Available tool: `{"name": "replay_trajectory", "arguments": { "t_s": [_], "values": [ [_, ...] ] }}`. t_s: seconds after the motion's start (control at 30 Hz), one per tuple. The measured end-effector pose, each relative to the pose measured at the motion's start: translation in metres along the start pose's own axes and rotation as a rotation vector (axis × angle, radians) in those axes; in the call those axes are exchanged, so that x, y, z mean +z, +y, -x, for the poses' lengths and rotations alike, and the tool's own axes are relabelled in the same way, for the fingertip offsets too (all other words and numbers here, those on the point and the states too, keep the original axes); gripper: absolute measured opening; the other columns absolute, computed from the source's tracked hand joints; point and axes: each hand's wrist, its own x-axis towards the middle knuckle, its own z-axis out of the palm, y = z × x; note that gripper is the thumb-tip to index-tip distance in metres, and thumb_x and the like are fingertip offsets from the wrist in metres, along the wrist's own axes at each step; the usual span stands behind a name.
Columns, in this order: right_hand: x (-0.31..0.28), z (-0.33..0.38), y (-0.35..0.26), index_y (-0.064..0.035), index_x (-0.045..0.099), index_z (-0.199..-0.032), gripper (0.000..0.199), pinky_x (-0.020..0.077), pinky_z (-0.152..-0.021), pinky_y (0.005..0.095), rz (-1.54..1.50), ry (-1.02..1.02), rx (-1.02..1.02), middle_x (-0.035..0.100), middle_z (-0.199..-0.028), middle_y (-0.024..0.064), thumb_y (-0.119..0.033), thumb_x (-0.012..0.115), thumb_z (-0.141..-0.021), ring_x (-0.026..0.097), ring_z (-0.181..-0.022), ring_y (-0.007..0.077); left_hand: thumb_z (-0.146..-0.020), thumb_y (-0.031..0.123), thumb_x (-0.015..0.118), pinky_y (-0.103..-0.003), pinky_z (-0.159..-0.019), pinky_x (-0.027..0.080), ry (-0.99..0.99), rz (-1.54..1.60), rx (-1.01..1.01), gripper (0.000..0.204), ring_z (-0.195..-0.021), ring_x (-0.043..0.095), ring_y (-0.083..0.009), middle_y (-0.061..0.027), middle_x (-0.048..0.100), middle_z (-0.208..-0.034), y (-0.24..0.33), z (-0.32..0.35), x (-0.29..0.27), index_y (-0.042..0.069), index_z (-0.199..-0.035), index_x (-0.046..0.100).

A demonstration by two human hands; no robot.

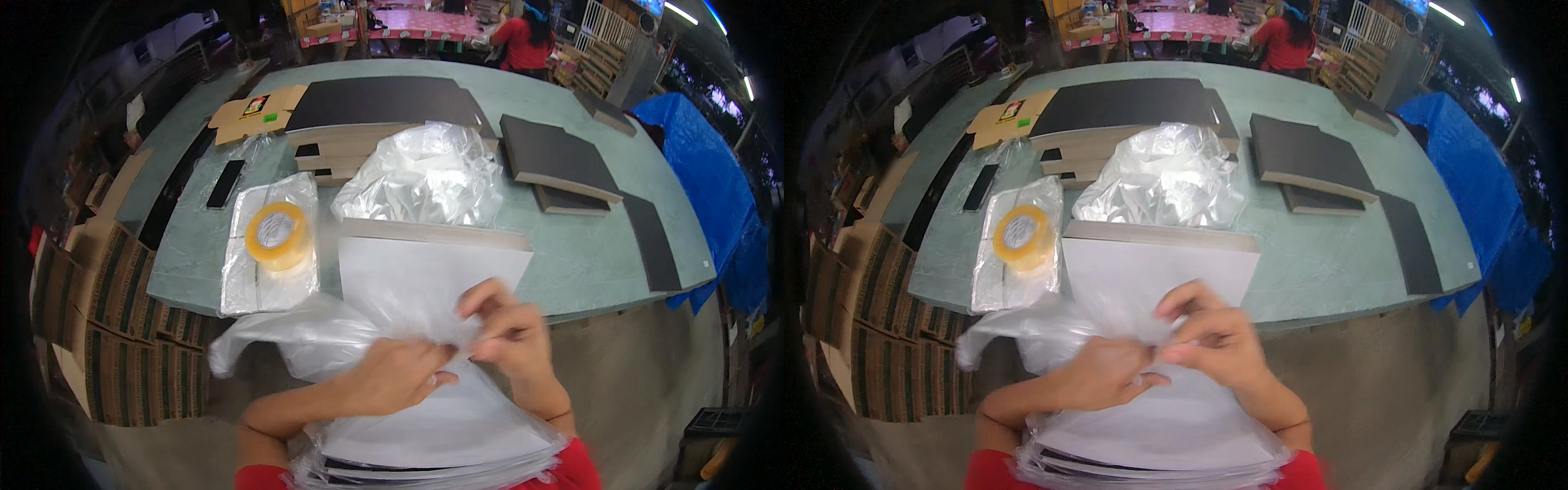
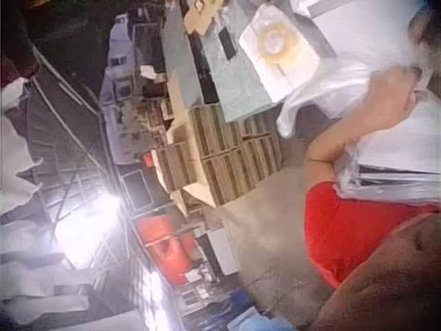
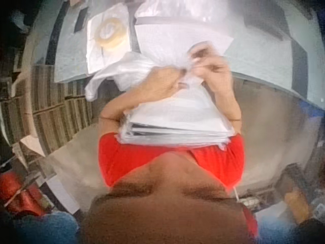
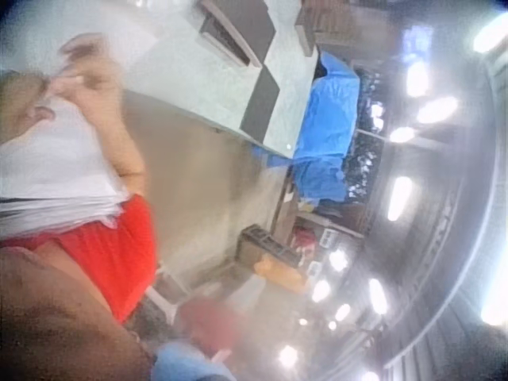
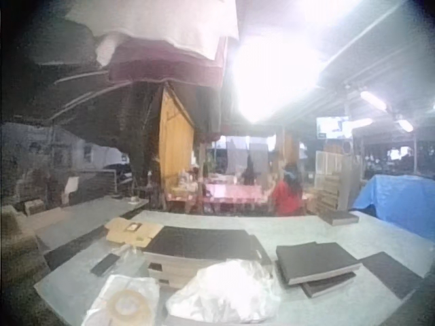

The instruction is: The person wraps black books in plastic sheets by placing each book into a plastic sleeve and folding the edges.

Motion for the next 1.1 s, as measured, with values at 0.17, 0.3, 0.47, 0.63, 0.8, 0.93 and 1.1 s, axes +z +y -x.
{"name": "replay_trajectory", "arguments": {
  "t_s": [0.17, 0.3, 0.47, 0.63, 0.8, 0.93, 1.1],
  "values": [
    [-0.001, -0.003, -0.018, -0.0023, 0.055, -0.091, 0.026, 0.0375, -0.083, 0.029, 0.269, 0.169, 0.078, 0.054, -0.098, 0.0103, -0.015, 0.065, -0.071, 0.05, -0.095, 0.0177, -0.078, 0.012, 0.057, -0.026, -0.054, 0.042, 0.052, 0.254, 0.007, 0.013, -0.061, 0.055, -0.0163, -0.0084, 0.058, -0.07, -0.007, -0.006, -0.005, 0.0, -0.084, 0.056],
    [-0.012, -0.002, 0.016, -0.0017, 0.053, -0.089, 0.026, 0.0413, -0.073, 0.0286, -0.121, -0.206, 0.352, 0.056, -0.088, 0.0086, -0.024, 0.058, -0.078, 0.052, -0.082, 0.0159, -0.08, 0.01, 0.054, -0.024, -0.055, 0.042, 0.093, 0.44, -0.186, 0.012, -0.056, 0.05, -0.0123, -0.0035, 0.055, -0.068, -0.024, -0.011, -0.007, -0.002, -0.078, 0.052],
    [-0.002, 0.014, 0.021, -0.0017, 0.054, -0.093, 0.034, 0.0433, -0.067, 0.0354, 0.081, -0.71, 0.334, 0.057, -0.082, 0.01, -0.034, 0.054, -0.081, 0.053, -0.074, 0.0207, -0.082, 0.01, 0.052, -0.021, -0.056, 0.041, -0.026, 1.075, -0.122, 0.016, -0.062, 0.049, -0.0078, -0.0029, 0.057, -0.074, -0.028, -0.007, -0.042, -0.005, -0.088, 0.055],
    [-0.047, 0.019, 0.018, 0.0035, 0.052, -0.097, 0.044, 0.0438, -0.068, 0.0368, -0.84, -0.598, 0.534, 0.057, -0.083, 0.0131, -0.038, 0.048, -0.083, 0.054, -0.076, 0.0245, -0.085, 0.015, 0.047, -0.022, -0.054, 0.043, -0.262, 0.558, -0.183, 0.026, -0.064, 0.055, -0.0112, -0.0085, 0.06, -0.073, -0.064, 0.008, -0.037, -0.006, -0.1, 0.053],
    [-0.04, 0.011, 0.012, 0.0033, 0.052, -0.099, 0.047, 0.0443, -0.071, 0.0373, 0.127, -1.332, 0.428, 0.058, -0.086, 0.016, -0.04, 0.046, -0.082, 0.057, -0.081, 0.0279, -0.082, 0.02, 0.052, -0.034, -0.051, 0.048, 0.096, 0.759, -0.26, 0.023, -0.059, 0.06, -0.0252, -0.0149, 0.058, -0.069, 0.008, 0.023, -0.046, -0.003, -0.085, 0.049],
    [-0.036, 0.023, -0.005, -0.0003, 0.058, -0.09, 0.033, 0.044, -0.074, 0.0385, 1.451, -1.146, 0.758, 0.059, -0.081, 0.0164, -0.03, 0.055, -0.075, 0.057, -0.077, 0.0285, -0.077, 0.014, 0.05, -0.036, -0.047, 0.047, -0.694, -0.335, -0.026, 0.014, -0.057, 0.059, -0.0259, -0.0168, 0.058, -0.067, -0.014, 0.022, -0.028, 0.0, -0.079, 0.05],
    [-0.02, 0.037, -0.031, -0.0034, 0.059, -0.071, 0.02, 0.0474, -0.058, 0.0351, 1.497, -1.066, 0.292, 0.058, -0.067, 0.013, -0.023, 0.06, -0.069, 0.058, -0.065, 0.0249, -0.067, 0.014, 0.055, -0.034, -0.044, 0.044, -0.769, -0.804, -0.175, 0.012, -0.055, 0.058, -0.0242, -0.0134, 0.058, -0.068, -0.078, 0.038, -0.001, 0.003, -0.071, 0.053]
  ]
}}
